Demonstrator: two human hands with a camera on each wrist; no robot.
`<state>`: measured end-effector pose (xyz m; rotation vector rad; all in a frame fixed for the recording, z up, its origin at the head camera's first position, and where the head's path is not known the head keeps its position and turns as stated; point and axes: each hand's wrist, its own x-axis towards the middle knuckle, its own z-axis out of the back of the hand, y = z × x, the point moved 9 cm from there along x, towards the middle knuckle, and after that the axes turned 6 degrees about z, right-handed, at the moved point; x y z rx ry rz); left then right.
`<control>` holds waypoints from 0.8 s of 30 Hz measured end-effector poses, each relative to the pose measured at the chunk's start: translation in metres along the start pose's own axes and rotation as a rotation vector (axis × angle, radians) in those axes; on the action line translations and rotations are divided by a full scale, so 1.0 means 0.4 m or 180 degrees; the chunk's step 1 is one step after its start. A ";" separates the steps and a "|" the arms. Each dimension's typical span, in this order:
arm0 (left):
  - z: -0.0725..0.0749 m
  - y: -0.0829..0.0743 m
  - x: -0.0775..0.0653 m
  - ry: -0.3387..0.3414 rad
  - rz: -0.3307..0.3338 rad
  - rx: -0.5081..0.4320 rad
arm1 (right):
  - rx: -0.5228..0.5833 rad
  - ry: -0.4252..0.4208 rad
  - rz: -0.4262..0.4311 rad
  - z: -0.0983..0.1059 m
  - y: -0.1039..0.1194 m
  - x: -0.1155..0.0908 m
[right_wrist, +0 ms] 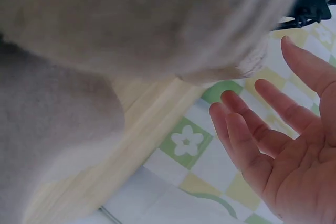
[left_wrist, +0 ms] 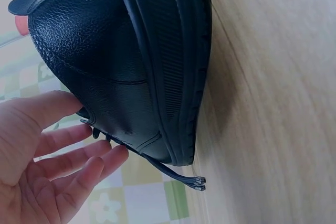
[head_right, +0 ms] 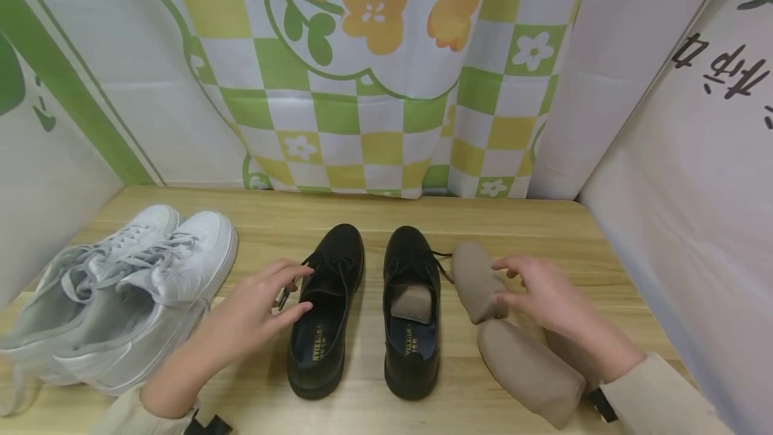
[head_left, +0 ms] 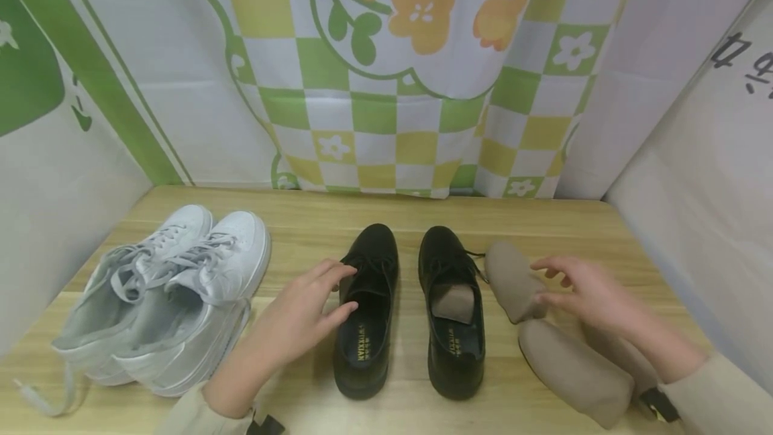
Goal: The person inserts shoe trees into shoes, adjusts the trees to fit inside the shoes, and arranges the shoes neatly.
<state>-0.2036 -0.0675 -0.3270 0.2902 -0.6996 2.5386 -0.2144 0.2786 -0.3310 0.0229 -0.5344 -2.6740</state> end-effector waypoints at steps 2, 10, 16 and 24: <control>-0.001 0.001 -0.001 -0.0002 -0.0021 -0.0024 | 0.0045 0.0049 0.0023 -0.007 -0.002 0.003; -0.008 0.006 -0.001 0.0038 -0.0039 -0.0045 | 0.0176 0.0150 0.0097 -0.029 -0.008 0.013; -0.011 0.007 0.000 0.0077 -0.0011 -0.0085 | 0.0160 0.0245 0.0277 -0.041 -0.009 0.014; -0.014 0.010 0.001 0.0108 0.0017 -0.0107 | 0.0244 0.0300 0.0320 -0.051 -0.010 0.014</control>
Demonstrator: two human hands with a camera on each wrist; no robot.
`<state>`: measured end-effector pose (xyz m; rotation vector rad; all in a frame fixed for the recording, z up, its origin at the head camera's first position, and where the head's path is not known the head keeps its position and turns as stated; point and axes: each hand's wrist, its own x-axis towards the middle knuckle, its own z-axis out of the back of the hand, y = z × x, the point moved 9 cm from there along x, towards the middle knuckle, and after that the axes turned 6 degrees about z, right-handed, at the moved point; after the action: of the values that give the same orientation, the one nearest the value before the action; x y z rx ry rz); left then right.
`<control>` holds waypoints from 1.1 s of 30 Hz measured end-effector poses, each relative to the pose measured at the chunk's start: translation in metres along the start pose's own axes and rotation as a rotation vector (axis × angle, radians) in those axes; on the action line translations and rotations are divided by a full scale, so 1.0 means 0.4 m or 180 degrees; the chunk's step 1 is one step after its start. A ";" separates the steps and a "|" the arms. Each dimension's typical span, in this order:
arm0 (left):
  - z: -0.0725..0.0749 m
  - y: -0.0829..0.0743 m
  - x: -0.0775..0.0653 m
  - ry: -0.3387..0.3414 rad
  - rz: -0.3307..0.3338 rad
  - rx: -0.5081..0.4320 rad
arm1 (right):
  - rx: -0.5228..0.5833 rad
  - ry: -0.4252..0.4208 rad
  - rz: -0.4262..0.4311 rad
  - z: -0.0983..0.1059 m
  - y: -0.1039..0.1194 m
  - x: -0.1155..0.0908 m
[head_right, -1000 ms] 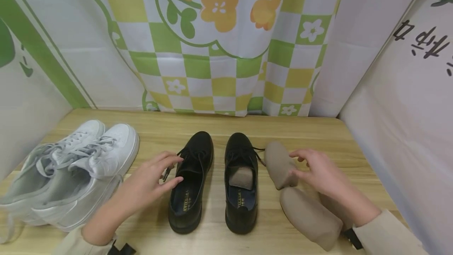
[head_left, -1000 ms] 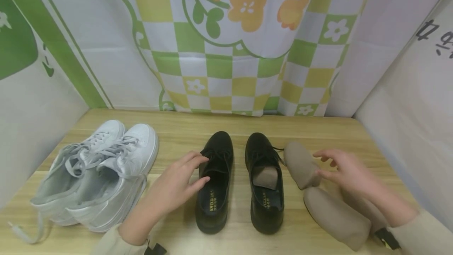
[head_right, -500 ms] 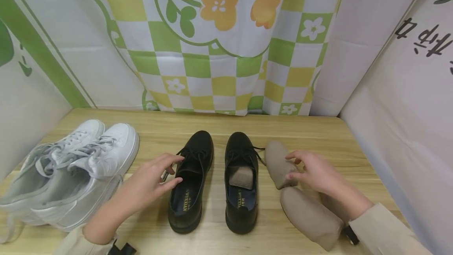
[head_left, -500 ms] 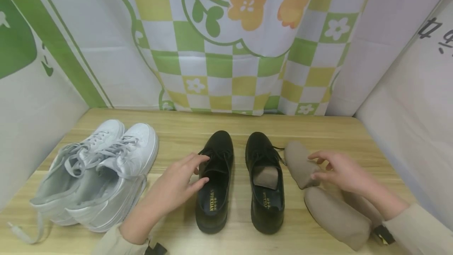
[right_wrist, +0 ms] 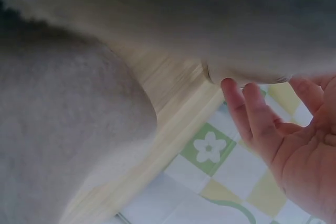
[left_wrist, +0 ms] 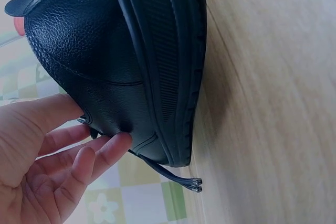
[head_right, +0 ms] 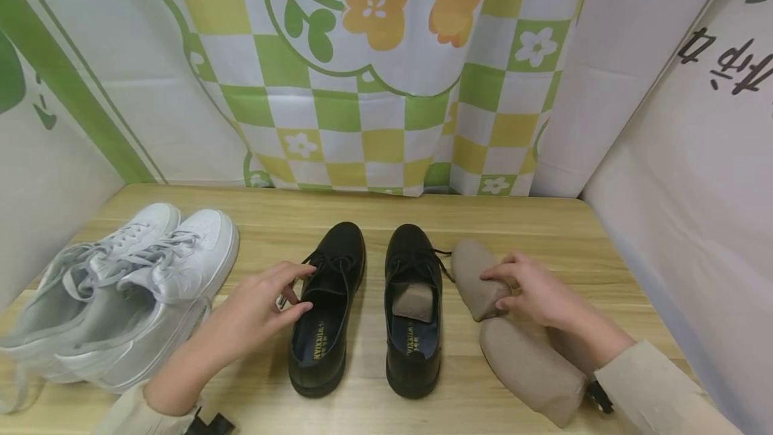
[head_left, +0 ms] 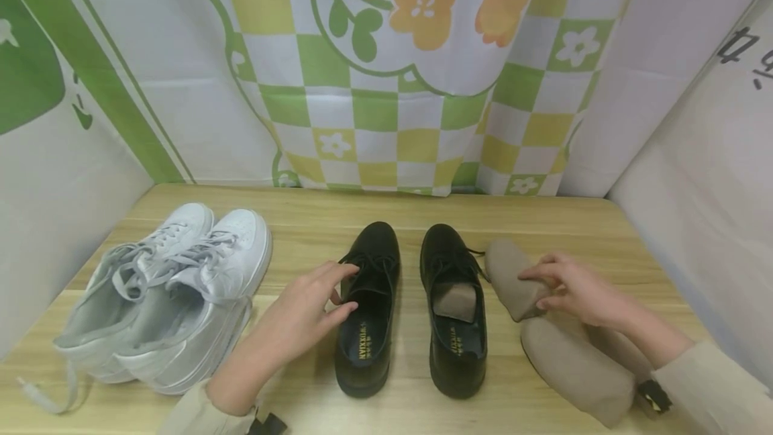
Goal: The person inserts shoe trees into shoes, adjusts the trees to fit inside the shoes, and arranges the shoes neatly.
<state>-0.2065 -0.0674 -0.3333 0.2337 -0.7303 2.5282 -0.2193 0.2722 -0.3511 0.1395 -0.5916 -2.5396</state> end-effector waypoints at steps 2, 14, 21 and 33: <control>0.000 -0.001 0.000 -0.0011 -0.0023 0.0012 | 0.0010 0.0005 0.0006 0.000 0.001 0.001; 0.003 -0.004 0.003 -0.0103 -0.0048 0.0031 | 0.0152 -0.0204 0.0366 0.009 0.005 0.003; 0.001 -0.003 0.003 -0.0084 -0.0002 0.0034 | -0.0091 -0.0385 0.0597 0.021 0.019 -0.003; -0.001 -0.003 0.001 -0.0078 -0.0011 0.0036 | -0.0175 -0.0454 0.0599 0.024 0.014 -0.017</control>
<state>-0.2064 -0.0663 -0.3329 0.2700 -0.7247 2.5309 -0.2127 0.2752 -0.3404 -0.1129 -0.5606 -2.3930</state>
